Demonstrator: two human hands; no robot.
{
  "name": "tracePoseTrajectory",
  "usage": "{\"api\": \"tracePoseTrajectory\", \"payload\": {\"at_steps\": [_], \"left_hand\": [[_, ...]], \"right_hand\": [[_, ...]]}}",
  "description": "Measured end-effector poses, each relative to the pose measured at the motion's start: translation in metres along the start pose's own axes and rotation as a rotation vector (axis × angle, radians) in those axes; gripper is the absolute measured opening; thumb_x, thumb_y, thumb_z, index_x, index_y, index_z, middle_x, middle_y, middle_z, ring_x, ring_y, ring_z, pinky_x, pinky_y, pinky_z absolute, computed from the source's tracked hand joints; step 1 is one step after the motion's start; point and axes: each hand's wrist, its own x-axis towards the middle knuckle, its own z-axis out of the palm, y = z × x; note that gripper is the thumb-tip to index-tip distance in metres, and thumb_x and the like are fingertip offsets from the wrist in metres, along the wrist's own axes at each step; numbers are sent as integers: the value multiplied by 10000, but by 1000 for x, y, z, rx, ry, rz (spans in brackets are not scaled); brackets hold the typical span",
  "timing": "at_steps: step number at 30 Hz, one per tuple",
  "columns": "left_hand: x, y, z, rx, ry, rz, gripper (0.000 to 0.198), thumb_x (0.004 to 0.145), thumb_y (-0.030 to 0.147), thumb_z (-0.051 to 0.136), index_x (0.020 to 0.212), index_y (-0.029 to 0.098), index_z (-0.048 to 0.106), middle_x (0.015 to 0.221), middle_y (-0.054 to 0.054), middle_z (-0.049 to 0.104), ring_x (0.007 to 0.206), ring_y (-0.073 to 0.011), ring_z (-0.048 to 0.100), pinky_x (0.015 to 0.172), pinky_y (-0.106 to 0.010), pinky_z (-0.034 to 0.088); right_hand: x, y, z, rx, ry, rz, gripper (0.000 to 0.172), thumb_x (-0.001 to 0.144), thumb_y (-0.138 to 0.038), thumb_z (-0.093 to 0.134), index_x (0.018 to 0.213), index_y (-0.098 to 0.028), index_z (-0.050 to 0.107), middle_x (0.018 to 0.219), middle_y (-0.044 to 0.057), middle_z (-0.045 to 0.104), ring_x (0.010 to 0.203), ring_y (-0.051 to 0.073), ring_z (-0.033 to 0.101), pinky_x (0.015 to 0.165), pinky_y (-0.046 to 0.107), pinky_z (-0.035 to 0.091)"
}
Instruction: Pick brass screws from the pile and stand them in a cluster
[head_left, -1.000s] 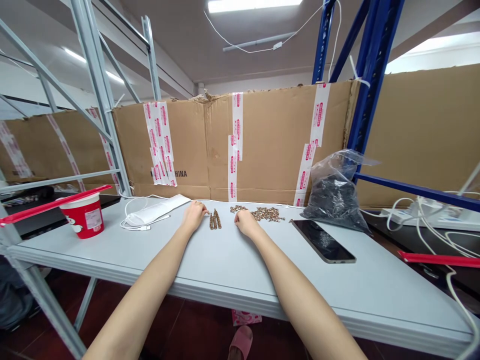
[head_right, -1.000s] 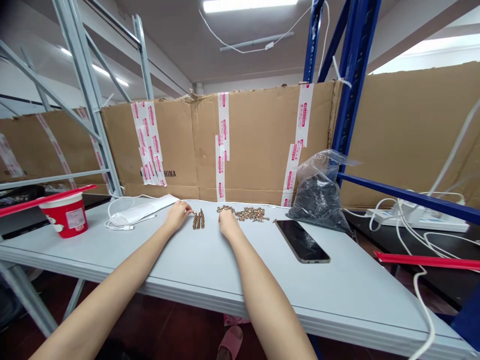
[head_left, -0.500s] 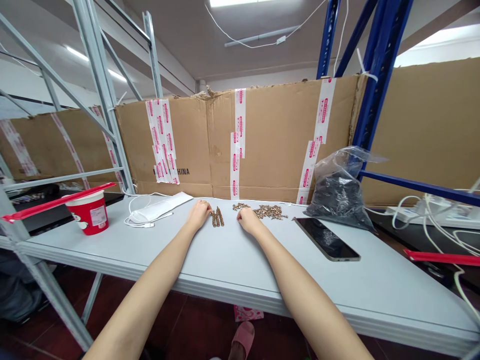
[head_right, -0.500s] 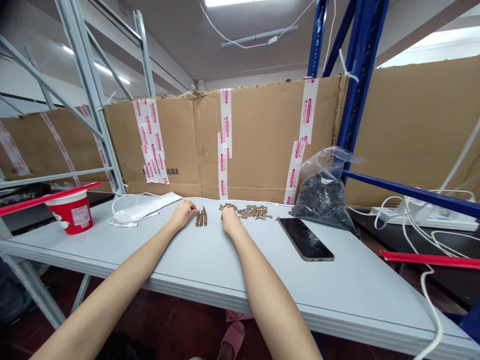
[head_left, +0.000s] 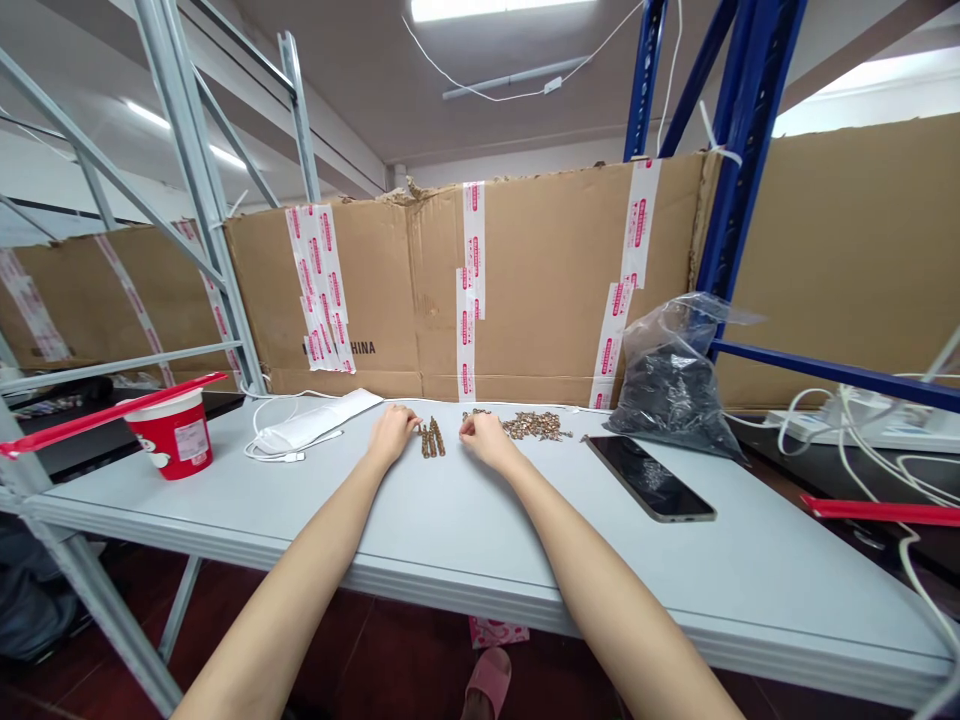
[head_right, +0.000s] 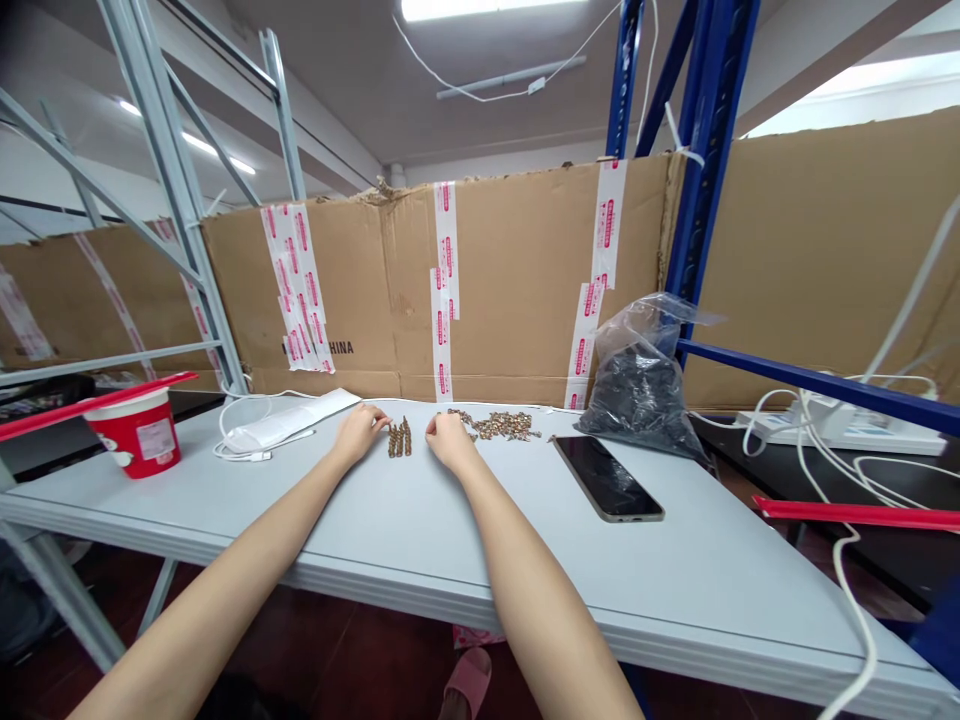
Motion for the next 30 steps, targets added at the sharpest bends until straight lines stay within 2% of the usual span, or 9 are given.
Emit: {"api": "tracePoseTrajectory", "payload": {"at_steps": [4,8,10,11,13,15,20,24,30], "left_hand": [[-1,0,-2,-17,54,38,265,857,332,419,781,175,618,856,-76,628,905,-225,484,729,-318,383],[-6,15,-18,-41,261,99,318,894,368,331,798,181,570,790,-56,585,823,-191,476,704,-300,375],[-9,27,-26,-63,317,201,320,900,370,312,811,178,552,773,-48,564,794,-173,467,710,-286,373],[-10,32,-29,-67,308,285,295,891,380,340,838,176,547,790,-46,562,795,-169,465,718,-280,374],[-12,42,-30,-42,281,434,261,875,386,385,872,173,537,831,-48,564,808,-169,462,722,-274,374],[-13,49,-29,2,287,489,249,881,370,381,868,172,531,832,-49,562,805,-169,461,712,-269,373],[-14,54,-29,78,353,473,256,915,304,311,878,167,524,806,-45,552,790,-162,463,705,-261,367],[-15,56,-32,49,374,455,255,919,307,305,920,168,519,814,-45,557,792,-159,467,707,-262,367],[-15,55,-31,61,349,441,270,925,274,277,945,178,527,806,-49,552,796,-169,461,703,-273,359]], "right_hand": [[1,-11,-1,322,84,30,204,713,-109,537,855,-113,683,721,64,683,626,117,599,658,216,452],[3,-18,-3,676,74,126,128,684,-172,600,767,-133,690,730,50,681,551,98,581,608,231,477],[3,-19,-5,820,88,159,138,647,-226,651,741,-131,688,729,52,680,550,96,575,604,239,484],[3,-19,-7,868,95,166,165,633,-250,665,744,-130,688,725,53,679,551,96,572,600,242,482],[2,-18,-9,920,109,165,204,619,-280,674,758,-132,687,722,51,678,562,99,571,604,246,470],[2,-17,-11,936,136,152,210,601,-288,680,741,-132,686,706,47,676,580,103,568,629,253,454],[3,-15,-12,973,194,102,278,532,-353,712,693,-129,684,676,50,664,631,125,553,692,284,430],[4,-16,-11,1024,158,89,324,481,-387,733,685,-140,683,712,54,667,697,138,558,731,292,414],[2,-18,-15,1012,116,155,319,435,-382,739,645,-148,684,675,37,659,658,119,507,678,269,372]]}}
